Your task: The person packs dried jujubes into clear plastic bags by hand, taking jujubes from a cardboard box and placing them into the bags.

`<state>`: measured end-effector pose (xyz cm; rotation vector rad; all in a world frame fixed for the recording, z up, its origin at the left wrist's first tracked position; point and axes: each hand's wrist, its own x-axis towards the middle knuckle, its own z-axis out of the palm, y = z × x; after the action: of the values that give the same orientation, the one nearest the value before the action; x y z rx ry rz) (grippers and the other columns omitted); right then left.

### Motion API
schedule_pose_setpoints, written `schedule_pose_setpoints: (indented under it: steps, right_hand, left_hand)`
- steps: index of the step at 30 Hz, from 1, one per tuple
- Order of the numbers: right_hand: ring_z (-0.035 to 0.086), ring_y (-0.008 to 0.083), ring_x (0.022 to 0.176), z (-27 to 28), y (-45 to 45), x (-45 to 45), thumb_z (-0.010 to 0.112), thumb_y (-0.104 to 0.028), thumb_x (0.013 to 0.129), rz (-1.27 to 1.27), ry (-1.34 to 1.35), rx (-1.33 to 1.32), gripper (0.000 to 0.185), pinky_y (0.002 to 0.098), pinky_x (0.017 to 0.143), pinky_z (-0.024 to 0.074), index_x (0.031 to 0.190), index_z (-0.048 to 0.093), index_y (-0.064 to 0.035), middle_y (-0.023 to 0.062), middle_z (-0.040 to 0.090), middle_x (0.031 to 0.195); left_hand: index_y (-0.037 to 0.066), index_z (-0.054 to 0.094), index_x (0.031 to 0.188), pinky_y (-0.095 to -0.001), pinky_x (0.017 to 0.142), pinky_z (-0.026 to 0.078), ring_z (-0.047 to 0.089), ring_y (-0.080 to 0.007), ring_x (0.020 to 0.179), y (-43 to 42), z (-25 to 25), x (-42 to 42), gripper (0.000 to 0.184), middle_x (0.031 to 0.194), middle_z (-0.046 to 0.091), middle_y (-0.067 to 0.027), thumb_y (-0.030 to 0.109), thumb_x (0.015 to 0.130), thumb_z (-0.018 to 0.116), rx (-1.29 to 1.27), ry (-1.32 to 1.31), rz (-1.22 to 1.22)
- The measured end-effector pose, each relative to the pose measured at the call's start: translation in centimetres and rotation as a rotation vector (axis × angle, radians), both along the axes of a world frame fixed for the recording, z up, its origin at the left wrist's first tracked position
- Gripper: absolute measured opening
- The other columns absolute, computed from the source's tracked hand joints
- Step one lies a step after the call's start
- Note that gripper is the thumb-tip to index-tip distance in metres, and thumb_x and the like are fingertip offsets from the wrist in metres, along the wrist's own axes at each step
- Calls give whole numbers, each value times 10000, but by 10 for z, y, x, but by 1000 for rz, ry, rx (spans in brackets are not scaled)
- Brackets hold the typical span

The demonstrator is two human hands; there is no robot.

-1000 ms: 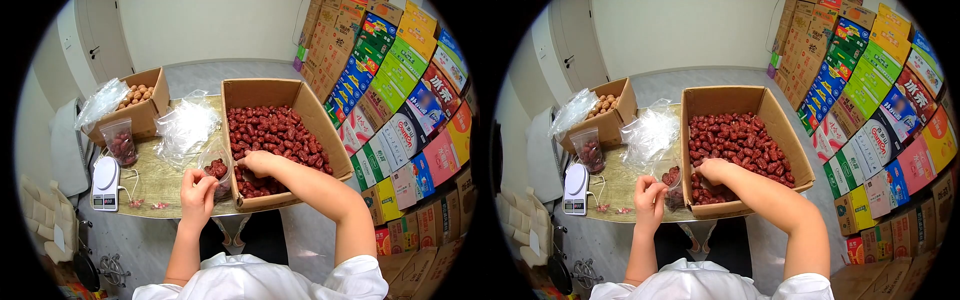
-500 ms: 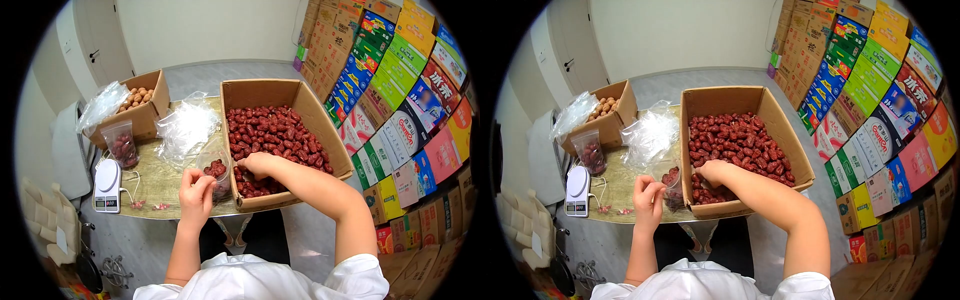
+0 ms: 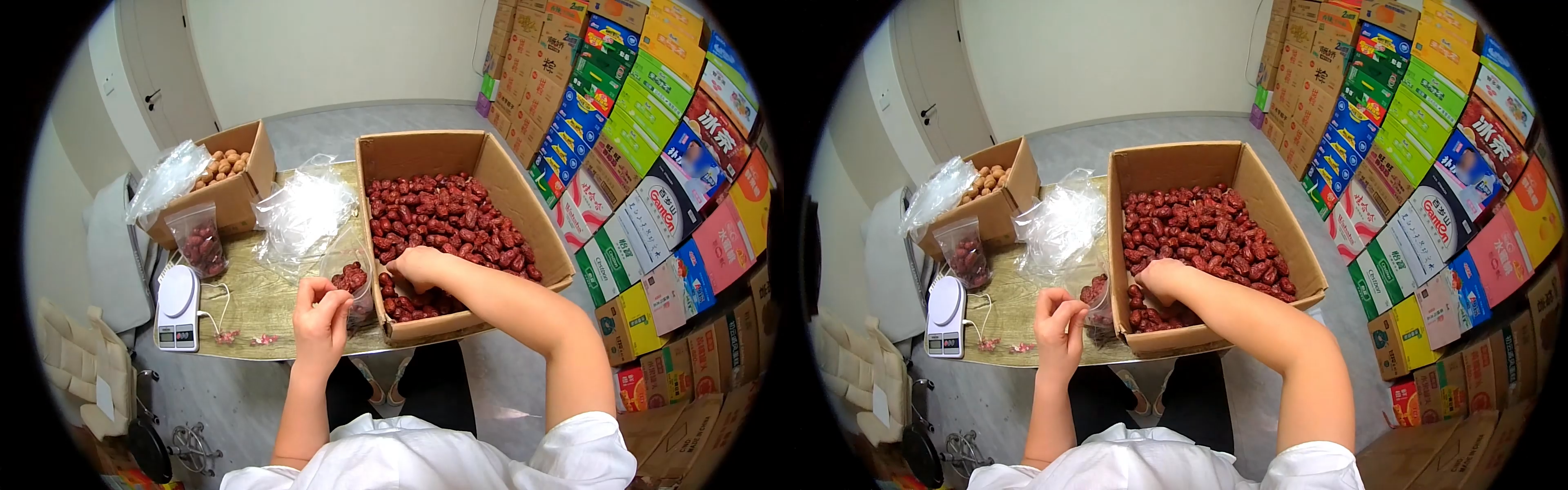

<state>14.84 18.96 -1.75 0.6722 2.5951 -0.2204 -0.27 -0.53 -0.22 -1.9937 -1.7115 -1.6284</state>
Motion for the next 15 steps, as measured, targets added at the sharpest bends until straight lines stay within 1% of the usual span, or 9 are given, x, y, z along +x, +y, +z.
schedule_pose_setpoints:
  steps: [1,3,6,8,9,10,12,13,15]
  right_hand:
    - [659,338,1079,4,-1,0,741,-163,747,0,1,1,489,437,890,548,1223,638,-128,156,692,1101]
    - [664,352,1060,17,-2,1,742,-166,755,-152,208,-28,476,443,900,545,1213,634,-97,169,699,1088]
    - [684,368,993,39,9,10,752,-88,728,-160,634,-12,483,438,864,549,1187,602,-77,195,710,1020]
    - [663,287,776,46,13,14,719,-52,695,-210,924,-106,461,384,708,532,1126,556,-63,157,658,842]
    - [592,220,700,58,7,14,698,-36,690,-253,969,-160,439,333,678,504,1099,540,-57,115,585,776]
    - [574,196,702,65,4,16,701,-34,696,-230,989,-124,426,326,678,497,1090,539,-55,88,565,775]
    - [589,172,788,66,2,13,700,-35,709,-186,1116,-227,413,310,756,502,1091,544,-48,78,588,859]
    - [589,172,788,67,-1,10,700,-35,709,-176,1115,-230,413,310,756,502,1091,544,-48,78,588,859]
    - [617,146,798,69,-10,5,707,-29,725,-45,1345,-260,416,303,742,515,1106,545,-58,66,637,872]
  left_hand:
    - [1,659,898,-339,682,488,584,-257,775,0,0,0,113,920,526,-120,-46,808,711,-2,-1,0]
    - [1,660,897,-340,683,488,584,-257,775,-1,0,1,114,920,526,-120,-46,807,711,1,-3,-2]
    - [3,661,898,-340,681,488,584,-256,777,-2,0,1,119,921,529,-120,-49,804,714,2,-6,8]
    - [4,662,898,-343,683,489,586,-255,780,-3,-1,1,128,924,533,-116,-53,799,718,-1,-20,0]
    - [4,662,898,-343,683,489,586,-255,780,-3,-1,2,128,924,533,-116,-53,799,718,0,-20,7]
    - [4,662,898,-343,680,488,585,-254,780,-2,0,2,131,923,535,-114,-55,796,719,2,-19,1]
    - [4,662,899,-342,678,488,585,-253,780,-3,2,3,134,921,537,-111,-57,794,721,8,-17,7]
    - [5,662,898,-343,675,487,584,-252,778,-3,2,4,137,918,537,-110,-56,791,722,13,-8,5]
    - [10,663,897,-349,662,484,581,-252,770,-2,3,5,148,911,537,-108,-54,780,727,20,5,8]
